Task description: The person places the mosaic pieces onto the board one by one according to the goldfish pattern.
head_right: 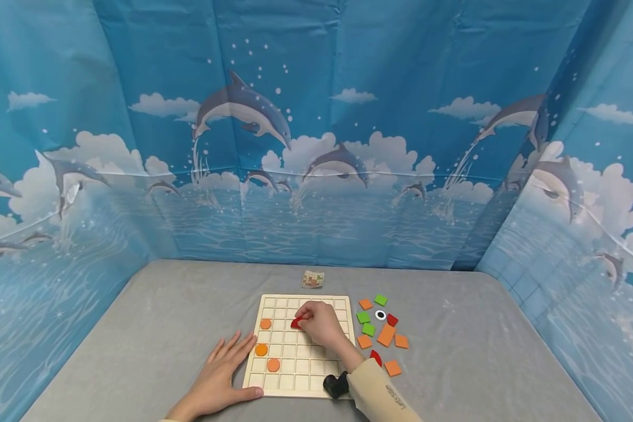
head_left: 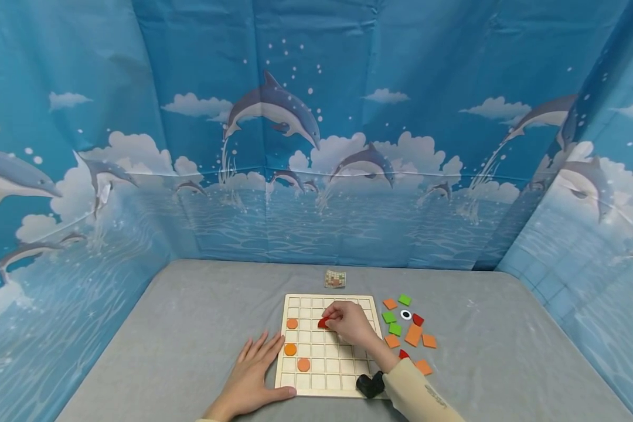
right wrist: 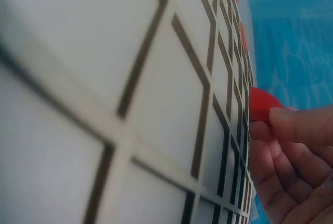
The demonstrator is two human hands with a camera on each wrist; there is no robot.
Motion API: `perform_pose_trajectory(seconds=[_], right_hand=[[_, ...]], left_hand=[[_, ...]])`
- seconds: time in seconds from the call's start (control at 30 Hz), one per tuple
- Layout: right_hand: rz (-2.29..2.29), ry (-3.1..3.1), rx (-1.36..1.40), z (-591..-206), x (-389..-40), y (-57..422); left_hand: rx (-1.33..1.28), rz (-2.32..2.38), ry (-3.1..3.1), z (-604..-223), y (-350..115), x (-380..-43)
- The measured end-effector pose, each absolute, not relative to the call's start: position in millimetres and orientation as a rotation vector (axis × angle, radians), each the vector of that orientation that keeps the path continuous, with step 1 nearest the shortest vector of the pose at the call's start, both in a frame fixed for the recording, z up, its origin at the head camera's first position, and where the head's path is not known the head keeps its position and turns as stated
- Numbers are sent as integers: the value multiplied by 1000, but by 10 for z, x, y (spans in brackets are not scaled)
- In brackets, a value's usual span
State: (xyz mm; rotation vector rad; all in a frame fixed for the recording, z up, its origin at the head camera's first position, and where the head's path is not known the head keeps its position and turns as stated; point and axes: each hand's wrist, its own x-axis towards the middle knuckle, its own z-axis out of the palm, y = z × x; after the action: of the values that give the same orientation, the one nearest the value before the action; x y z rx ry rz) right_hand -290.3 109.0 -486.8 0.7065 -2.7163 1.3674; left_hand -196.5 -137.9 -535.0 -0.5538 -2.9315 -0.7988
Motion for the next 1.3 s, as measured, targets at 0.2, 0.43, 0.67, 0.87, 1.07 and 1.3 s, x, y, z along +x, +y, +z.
perform_pose_trajectory(seconds=[0.2, 0.43, 0.67, 0.87, 1.07, 1.3], right_hand=[[1364, -2712, 736, -4885, -2936, 1020], [1366, -2749, 716, -4906, -2946, 976], [1331, -2789, 690, -4891, -2961, 961], [1279, -2797, 679, -4907, -2955, 946], [1212, -2804, 695, -4901, -2931, 929], [1226, -2807, 696, -4879, -2926, 928]], left_hand=[[-561, -806, -2926, -5351, -1391, -1974], [-557, -812, -2931, -5358, -1397, -1974], [-571, -815, -2916, -5344, -1395, -1973], [-564, -811, -2923, -5344, -1391, -1973], [-560, -812, -2923, -5361, -1392, -1973], [-566, -801, -2913, -5371, -1390, -1977]])
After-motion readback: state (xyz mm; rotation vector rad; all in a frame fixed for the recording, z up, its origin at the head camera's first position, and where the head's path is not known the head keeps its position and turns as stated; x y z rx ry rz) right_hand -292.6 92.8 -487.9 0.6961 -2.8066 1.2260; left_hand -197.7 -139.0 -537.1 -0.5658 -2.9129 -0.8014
